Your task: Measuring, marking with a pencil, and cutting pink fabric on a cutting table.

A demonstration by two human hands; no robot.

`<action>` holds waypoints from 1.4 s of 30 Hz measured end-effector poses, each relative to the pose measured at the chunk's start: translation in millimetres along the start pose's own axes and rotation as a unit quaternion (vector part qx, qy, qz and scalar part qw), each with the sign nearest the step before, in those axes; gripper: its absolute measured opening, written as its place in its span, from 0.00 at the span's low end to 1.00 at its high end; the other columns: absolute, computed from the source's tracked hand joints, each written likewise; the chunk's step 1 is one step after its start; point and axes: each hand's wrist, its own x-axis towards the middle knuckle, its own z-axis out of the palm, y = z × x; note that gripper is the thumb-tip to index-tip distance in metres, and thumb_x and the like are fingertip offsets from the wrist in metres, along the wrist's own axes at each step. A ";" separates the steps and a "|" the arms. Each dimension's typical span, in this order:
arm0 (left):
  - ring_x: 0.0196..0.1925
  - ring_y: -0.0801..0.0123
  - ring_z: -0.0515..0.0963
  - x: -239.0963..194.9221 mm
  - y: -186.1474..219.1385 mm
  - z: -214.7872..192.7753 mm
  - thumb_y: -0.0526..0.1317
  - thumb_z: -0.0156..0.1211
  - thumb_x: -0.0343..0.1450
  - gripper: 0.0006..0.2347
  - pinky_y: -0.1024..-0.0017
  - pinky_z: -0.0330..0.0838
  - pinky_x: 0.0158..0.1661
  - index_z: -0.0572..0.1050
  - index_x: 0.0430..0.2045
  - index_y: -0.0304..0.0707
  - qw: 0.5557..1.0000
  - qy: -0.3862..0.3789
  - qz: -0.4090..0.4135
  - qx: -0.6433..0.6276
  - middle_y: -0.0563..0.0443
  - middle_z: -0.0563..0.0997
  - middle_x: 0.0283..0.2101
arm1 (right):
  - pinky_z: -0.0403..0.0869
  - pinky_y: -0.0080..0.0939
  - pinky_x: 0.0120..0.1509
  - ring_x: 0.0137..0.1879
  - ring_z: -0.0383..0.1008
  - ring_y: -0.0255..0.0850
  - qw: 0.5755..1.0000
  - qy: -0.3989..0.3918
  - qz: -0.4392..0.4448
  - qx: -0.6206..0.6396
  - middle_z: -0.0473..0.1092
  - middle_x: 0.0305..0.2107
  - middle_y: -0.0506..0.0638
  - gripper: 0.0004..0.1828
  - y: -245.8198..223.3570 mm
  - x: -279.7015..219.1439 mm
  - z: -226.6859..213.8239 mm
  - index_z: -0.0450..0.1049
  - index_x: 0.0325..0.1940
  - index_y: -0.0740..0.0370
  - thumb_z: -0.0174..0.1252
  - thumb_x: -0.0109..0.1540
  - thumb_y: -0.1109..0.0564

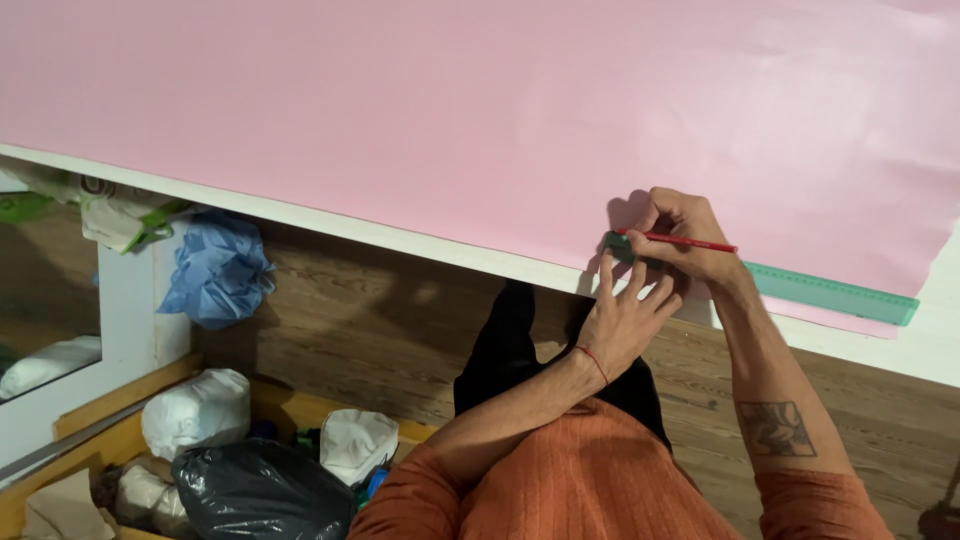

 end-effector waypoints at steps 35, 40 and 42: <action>0.83 0.53 0.33 -23.3 -18.7 49.9 0.64 0.69 0.66 0.46 0.35 0.34 0.78 0.46 0.78 0.62 0.992 0.109 -0.039 -0.047 0.55 0.38 0.82 | 0.53 0.23 0.15 0.17 0.52 0.24 0.902 0.190 -0.043 0.386 0.61 0.22 0.41 0.16 1.3 2.5 -12.9 0.63 0.28 0.56 0.56 0.65 0.70; 0.83 0.53 0.34 -20.2 -18.8 47.3 0.65 0.67 0.66 0.46 0.34 0.35 0.78 0.47 0.78 0.62 0.992 0.105 -0.036 -0.053 0.55 0.38 0.82 | 0.53 0.23 0.15 0.17 0.52 0.23 0.902 0.185 -0.049 0.388 0.61 0.22 0.41 0.16 3.1 4.7 -13.3 0.63 0.28 0.56 0.56 0.66 0.69; 0.83 0.55 0.35 -20.1 -17.6 43.5 0.65 0.67 0.65 0.46 0.34 0.36 0.78 0.47 0.78 0.61 0.994 0.093 -0.036 -0.043 0.56 0.39 0.82 | 0.53 0.23 0.14 0.17 0.52 0.23 0.901 0.186 -0.050 0.388 0.60 0.21 0.40 0.17 6.6 4.4 -13.2 0.62 0.28 0.55 0.57 0.66 0.68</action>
